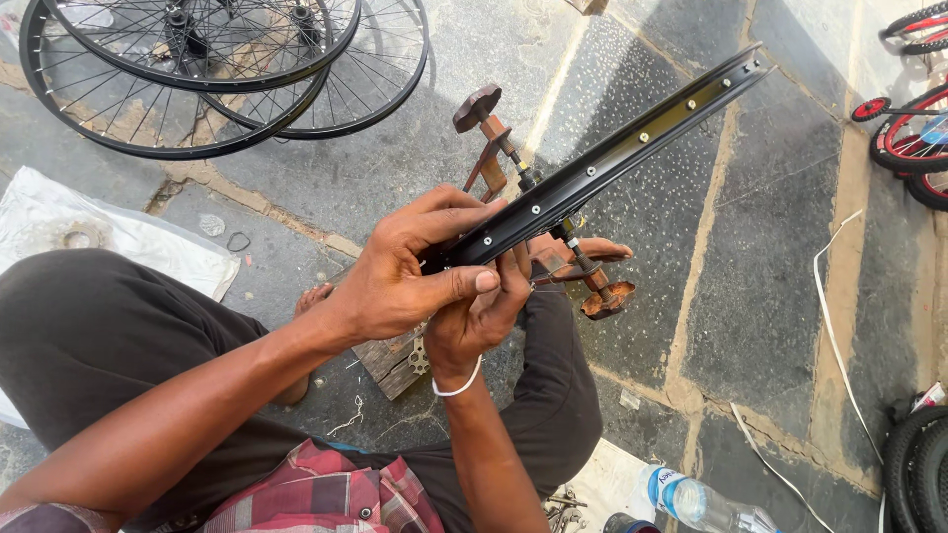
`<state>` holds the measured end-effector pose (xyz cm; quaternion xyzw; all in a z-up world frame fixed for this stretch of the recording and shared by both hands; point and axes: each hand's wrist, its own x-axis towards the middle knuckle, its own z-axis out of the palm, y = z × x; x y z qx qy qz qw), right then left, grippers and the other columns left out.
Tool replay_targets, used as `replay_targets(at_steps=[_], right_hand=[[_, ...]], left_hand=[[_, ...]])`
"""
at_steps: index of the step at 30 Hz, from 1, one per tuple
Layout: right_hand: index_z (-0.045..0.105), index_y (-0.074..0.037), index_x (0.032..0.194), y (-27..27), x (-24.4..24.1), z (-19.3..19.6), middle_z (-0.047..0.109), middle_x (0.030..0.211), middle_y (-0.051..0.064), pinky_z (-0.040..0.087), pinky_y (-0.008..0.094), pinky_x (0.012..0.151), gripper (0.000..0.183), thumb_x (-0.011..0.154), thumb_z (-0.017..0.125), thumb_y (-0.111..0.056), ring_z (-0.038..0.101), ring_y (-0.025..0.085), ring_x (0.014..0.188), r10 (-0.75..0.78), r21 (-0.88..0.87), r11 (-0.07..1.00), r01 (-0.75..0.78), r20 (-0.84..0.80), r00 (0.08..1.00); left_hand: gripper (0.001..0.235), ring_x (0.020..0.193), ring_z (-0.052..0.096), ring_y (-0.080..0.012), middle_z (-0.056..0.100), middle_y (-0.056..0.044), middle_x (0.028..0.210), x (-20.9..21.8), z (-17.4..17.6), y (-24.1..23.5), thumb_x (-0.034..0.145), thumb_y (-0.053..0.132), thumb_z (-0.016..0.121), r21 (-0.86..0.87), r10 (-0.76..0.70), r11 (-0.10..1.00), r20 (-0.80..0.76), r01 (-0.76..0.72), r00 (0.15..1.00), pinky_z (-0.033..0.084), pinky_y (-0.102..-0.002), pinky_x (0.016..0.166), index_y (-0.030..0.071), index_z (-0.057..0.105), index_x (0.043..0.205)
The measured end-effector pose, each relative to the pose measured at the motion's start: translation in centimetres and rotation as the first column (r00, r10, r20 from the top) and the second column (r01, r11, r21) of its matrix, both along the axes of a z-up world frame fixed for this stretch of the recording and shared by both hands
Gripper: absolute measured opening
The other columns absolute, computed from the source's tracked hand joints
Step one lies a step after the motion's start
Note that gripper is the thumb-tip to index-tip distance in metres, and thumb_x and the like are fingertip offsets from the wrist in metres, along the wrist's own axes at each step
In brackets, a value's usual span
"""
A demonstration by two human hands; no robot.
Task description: The person sits on the ground and uses a wrench to tighten the spokes of a bicycle wheel mounted on a wooden stand. They repeatedly rotate the wheel and adjust individual spokes to ensure proper tension and alignment.
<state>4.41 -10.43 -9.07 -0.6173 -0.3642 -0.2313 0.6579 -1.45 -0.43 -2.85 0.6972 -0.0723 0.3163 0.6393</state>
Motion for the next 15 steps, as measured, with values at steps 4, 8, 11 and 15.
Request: replay_targets(at_steps=[4, 8, 11, 15], right_hand=[[0.055, 0.002, 0.127, -1.8, 2.8, -0.2, 0.064, 0.127, 0.015, 0.054, 0.035, 0.105, 0.033, 0.106, 0.064, -0.022, 0.066, 0.023, 0.118, 0.093, -0.100, 0.991, -0.088, 0.040, 0.995], [0.060, 0.004, 0.124, -2.6, 3.6, -0.4, 0.067, 0.122, 0.015, 0.051, 0.032, 0.101, 0.024, 0.106, 0.062, -0.013, 0.065, 0.020, 0.110, 0.136, -0.109, 0.984, -0.138, -0.031, 0.990], [0.060, 0.005, 0.121, -2.0, 2.5, -0.4, 0.065, 0.127, 0.018, 0.051, 0.034, 0.104, 0.024, 0.107, 0.065, -0.014, 0.063, 0.021, 0.115, 0.089, 0.009, 0.996, -0.088, -0.098, 0.991], [0.056, 0.005, 0.125, -1.2, 2.6, 0.6, 0.065, 0.126, 0.016, 0.053, 0.037, 0.106, 0.033, 0.103, 0.068, -0.017, 0.065, 0.021, 0.116, 0.011, 0.222, 0.975, 0.019, -0.132, 0.991]], left_hand=[[0.058, 0.097, 0.059, -0.0091, 0.061, -0.007, 0.122, -0.3, -0.7, -0.4, 0.092, 0.016, 0.078, -0.080, 0.015, 0.997, -0.073, -0.021, 0.997, 0.049, -0.023, 0.077, -0.002, 0.059, 0.144], [0.055, 0.082, 0.055, -0.0074, 0.062, -0.006, 0.117, -0.6, -0.9, -0.7, 0.089, 0.019, 0.079, -0.053, 0.081, 0.995, -0.135, -0.089, 0.987, 0.044, -0.022, 0.067, 0.001, 0.062, 0.139], [0.053, 0.082, 0.057, -0.0093, 0.063, -0.007, 0.120, -1.2, -0.4, -0.8, 0.090, 0.018, 0.078, -0.056, 0.095, 0.993, -0.145, -0.105, 0.985, 0.046, -0.024, 0.068, 0.002, 0.063, 0.138], [0.058, 0.110, 0.059, -0.0211, 0.056, -0.013, 0.125, -1.2, 1.1, -1.1, 0.084, 0.015, 0.077, 0.217, 0.334, 0.916, 0.058, -0.338, 0.941, 0.052, -0.034, 0.091, 0.001, 0.057, 0.137]])
